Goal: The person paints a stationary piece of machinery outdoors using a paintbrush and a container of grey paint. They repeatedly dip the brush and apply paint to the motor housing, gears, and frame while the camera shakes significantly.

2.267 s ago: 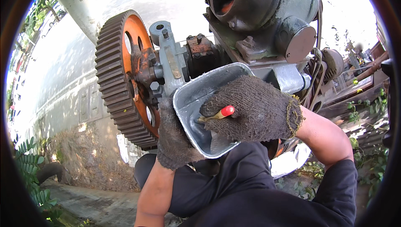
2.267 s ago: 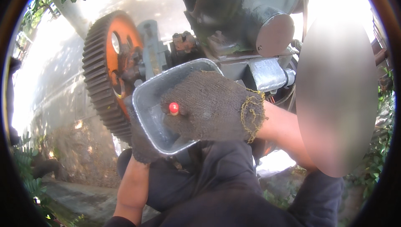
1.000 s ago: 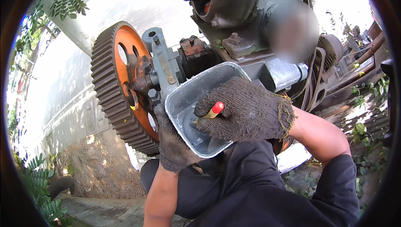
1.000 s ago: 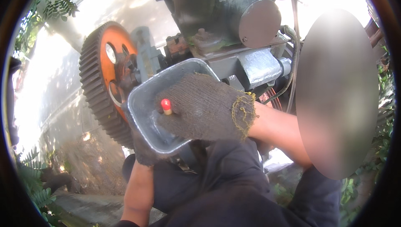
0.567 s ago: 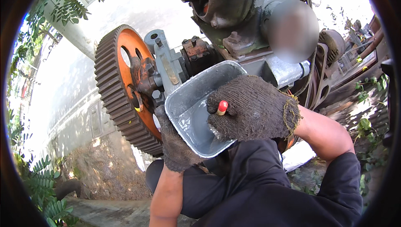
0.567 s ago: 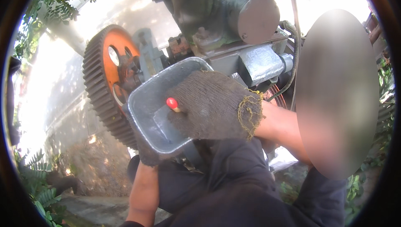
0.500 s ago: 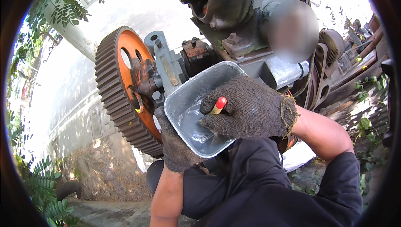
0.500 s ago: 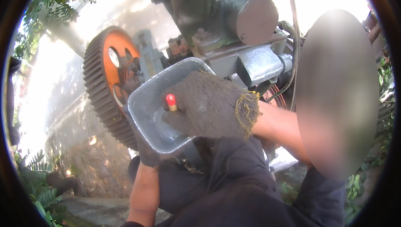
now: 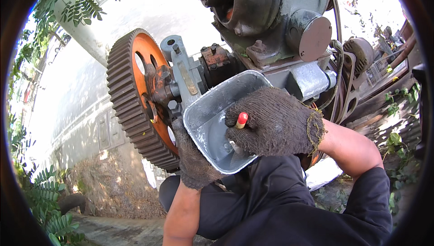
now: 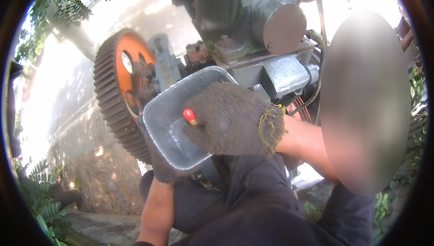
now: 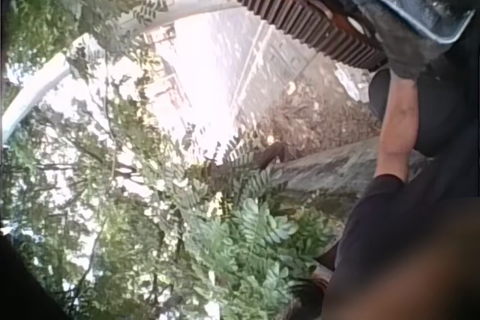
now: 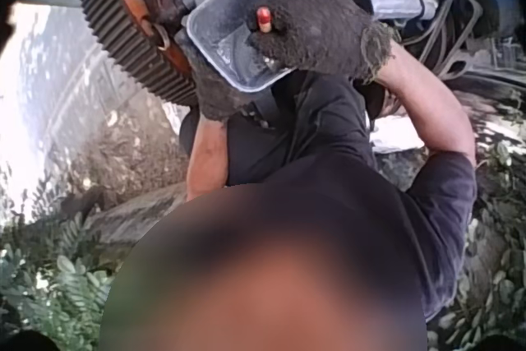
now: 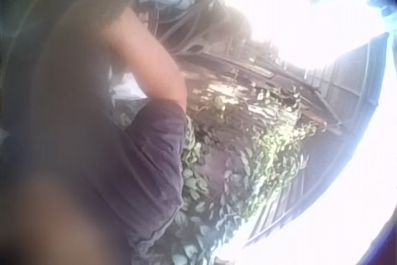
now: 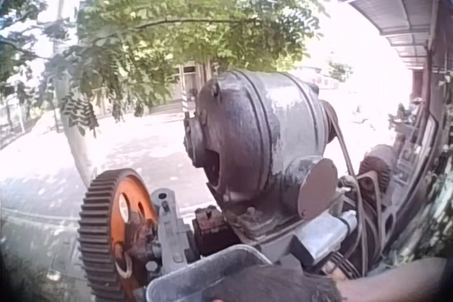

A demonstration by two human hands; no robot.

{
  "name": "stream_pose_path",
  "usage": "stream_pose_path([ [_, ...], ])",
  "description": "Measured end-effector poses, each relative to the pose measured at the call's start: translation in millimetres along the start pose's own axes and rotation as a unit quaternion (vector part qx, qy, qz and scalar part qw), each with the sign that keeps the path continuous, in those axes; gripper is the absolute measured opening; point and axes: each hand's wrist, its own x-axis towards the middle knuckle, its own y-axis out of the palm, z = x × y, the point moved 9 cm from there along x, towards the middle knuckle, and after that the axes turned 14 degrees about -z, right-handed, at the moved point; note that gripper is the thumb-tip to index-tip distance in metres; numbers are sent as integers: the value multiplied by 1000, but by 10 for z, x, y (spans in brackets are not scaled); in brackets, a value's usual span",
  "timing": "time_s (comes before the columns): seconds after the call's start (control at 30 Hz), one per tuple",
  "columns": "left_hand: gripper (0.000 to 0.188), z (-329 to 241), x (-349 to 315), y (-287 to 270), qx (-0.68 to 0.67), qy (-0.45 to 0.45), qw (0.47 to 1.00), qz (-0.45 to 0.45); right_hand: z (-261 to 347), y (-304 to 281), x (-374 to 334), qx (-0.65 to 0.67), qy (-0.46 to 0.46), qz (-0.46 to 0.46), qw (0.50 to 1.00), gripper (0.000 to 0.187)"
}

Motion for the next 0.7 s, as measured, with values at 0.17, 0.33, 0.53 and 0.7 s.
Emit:
stream_pose_path([
  [0.17, 96, -413, -262, 170, 531, 439, 724, 34, 143, 13, 62, -35, -116, -68, 990, 31],
  [0.33, 92, -288, -158, 83, 532, 385, 752, 57, 112, -18, -45, -168, -52, -30, 984, 35],
  [0.53, 90, -82, -17, -154, 402, 216, 890, 27, 149, 147, 12, -110, -75, 91, 987, 34],
  [0.7, 94, -62, -21, -110, 497, 252, 828, 65, 265, -21, 146, -40, -114, -41, 992, 32],
])
